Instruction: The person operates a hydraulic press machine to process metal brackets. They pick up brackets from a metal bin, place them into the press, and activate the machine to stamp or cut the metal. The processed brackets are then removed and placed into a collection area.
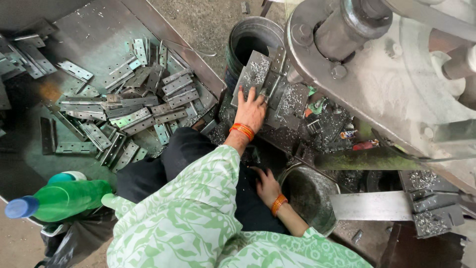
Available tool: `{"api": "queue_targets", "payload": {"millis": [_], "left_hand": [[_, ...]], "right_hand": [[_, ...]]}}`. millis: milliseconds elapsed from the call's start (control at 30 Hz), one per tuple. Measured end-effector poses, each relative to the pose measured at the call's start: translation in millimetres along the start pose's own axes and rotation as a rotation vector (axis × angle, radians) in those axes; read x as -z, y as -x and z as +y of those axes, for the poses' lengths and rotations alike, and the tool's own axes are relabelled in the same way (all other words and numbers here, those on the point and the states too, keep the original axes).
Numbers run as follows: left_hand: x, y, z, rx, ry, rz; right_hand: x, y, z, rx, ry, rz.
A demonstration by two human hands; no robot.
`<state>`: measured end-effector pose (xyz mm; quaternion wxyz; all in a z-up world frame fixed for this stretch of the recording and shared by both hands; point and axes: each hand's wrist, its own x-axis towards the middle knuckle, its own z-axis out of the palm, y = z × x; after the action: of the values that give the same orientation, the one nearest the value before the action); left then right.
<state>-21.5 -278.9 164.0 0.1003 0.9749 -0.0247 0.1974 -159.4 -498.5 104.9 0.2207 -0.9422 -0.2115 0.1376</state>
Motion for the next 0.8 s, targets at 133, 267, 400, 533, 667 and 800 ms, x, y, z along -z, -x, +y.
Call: {"api": "queue_targets", "payload": {"millis": [133, 267, 400, 533, 667, 800], "left_hand": [[-8, -9, -2, 0.005, -0.036, 0.005], [-11, -29, -2, 0.037, -0.05, -0.047], [-7, -37, -2, 0.04, -0.067, -0.128], [-11, -30, -8, 0.043, -0.012, -0.032], [-17, -15, -2, 0.022, -0.005, -0.045], [-20, -20, -3, 0.034, -0.012, -0.114]], "right_hand": [[60, -18, -20, 0.057, 0.027, -0.084], [83, -35, -27, 0.183, 0.065, -0.063], [36, -14, -14, -0.012, 0.028, -0.08], [-15, -1, 16, 0.092, -0.09, 0.069], [-8, -10, 13, 0.0, -0.047, -0.001], [48, -16, -5, 0.124, -0.019, -0.08]]}}
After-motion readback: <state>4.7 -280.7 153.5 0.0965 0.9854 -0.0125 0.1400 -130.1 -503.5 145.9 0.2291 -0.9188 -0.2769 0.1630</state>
